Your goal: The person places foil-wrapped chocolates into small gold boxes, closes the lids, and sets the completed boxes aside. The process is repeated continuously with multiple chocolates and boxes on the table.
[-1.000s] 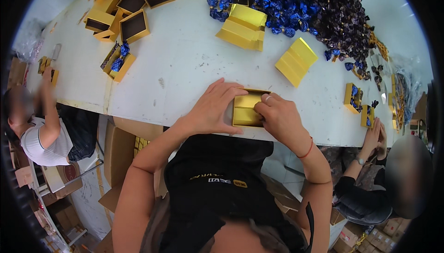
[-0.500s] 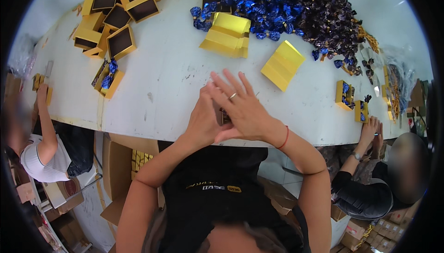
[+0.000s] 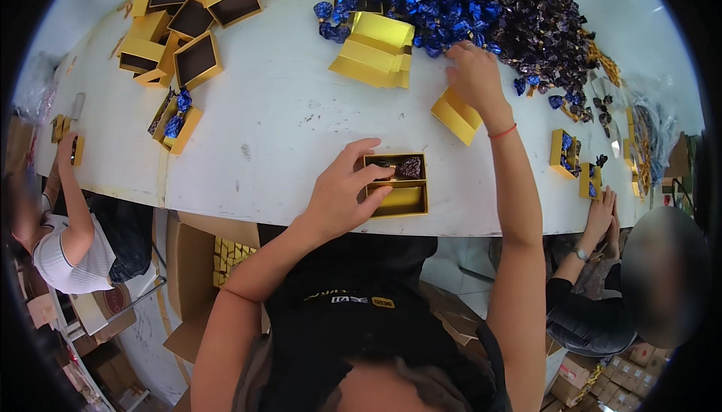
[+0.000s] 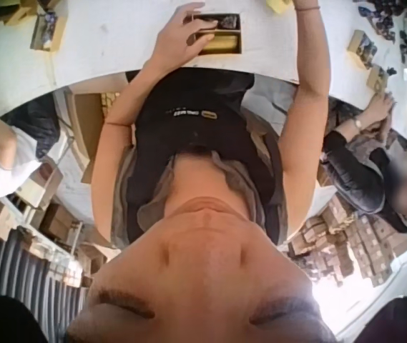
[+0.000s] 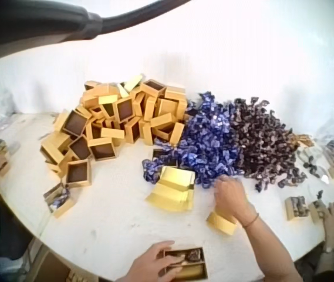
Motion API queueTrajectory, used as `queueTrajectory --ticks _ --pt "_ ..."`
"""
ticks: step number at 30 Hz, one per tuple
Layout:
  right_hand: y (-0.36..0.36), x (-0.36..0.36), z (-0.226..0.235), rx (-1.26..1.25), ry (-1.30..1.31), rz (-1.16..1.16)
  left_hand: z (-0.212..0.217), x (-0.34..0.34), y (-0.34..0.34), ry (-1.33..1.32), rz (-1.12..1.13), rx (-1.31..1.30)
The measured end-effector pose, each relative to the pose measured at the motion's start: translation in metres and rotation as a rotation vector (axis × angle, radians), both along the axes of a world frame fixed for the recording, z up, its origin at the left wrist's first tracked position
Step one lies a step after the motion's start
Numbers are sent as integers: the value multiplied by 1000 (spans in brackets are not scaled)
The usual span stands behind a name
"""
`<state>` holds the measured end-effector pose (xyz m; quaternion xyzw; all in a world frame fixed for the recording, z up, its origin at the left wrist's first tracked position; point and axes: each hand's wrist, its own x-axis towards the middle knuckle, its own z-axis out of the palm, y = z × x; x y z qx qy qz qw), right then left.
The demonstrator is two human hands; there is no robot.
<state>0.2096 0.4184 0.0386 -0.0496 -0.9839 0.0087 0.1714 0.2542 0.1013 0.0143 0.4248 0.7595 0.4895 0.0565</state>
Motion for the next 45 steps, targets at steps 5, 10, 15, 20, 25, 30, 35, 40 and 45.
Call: queueTrajectory --ticks 5,10,15,20,25,30,35,40,45 --pt "21 -16 -14 -103 39 39 -3 -2 0 154 -11 -21" --pt "58 -22 -27 -153 181 -56 -2 -2 10 100 0 20" --pt "-75 66 40 -615 82 335 -1 -3 1 -16 95 30" --pt "-134 148 16 -498 60 477 -9 -6 -3 -21 19 30" --pt "-153 154 6 -596 36 369 13 9 -6 147 -6 15" --pt "-110 135 27 -836 81 246 1 4 -14 362 34 -182" --pt "-27 127 6 -486 325 32 2 -60 -80 507 385 -378" --pt "-5 118 -34 -256 224 -115 4 -110 -176 630 805 -606" --pt "0 110 -42 -290 42 -126 -11 -178 -251 654 1084 -694"
